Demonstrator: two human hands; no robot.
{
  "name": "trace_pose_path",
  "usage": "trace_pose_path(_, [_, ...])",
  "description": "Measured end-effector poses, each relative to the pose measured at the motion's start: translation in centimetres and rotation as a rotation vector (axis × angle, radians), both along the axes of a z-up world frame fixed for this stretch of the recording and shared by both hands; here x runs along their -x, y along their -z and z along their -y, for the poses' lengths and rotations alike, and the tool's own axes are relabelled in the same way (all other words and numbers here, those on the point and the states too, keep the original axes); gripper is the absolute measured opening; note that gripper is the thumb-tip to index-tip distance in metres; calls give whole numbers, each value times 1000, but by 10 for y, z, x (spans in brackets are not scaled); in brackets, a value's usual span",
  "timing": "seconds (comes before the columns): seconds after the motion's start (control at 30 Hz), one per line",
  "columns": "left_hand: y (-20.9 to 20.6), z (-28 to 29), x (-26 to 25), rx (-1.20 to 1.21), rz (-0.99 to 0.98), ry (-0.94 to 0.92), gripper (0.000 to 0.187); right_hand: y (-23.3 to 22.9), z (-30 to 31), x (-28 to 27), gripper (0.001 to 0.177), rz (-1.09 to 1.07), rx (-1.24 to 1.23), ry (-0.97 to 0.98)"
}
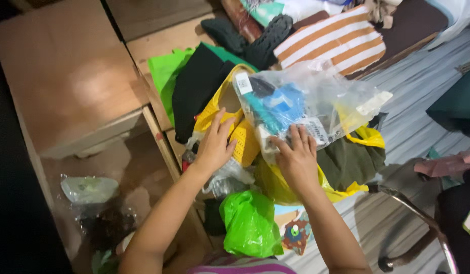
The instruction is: The person organizes several pairs of slippers and sandals into a wooden cabinet. They remove items from plastic bags, place them on a shelf, and arrange them neatly.
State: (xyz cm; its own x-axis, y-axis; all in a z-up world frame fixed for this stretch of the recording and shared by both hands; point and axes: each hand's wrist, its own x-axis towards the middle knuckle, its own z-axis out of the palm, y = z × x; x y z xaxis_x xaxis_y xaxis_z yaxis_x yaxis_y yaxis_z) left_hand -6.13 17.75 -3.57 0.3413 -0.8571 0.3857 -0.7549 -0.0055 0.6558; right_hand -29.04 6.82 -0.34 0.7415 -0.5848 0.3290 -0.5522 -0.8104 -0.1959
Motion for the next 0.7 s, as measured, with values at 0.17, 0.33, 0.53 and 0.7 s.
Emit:
trace_pose_path(0.17, [8,20,-11,-160,95,-55,67,-2,-1,-6,48,52,28,2])
trace_pose_path(0.33, [28,37,-31,-272,238,-108,32,19,-40,-33,37,187,-459,-371])
trace_pose_path(0.53, [20,19,-48,-98,356,-139,24,54,-43,-77,40,-205,130,-417])
trace_pose_path(0.7, [30,0,-60,-119,377,-86,29,80,-34,-93,47,-371,396,-427])
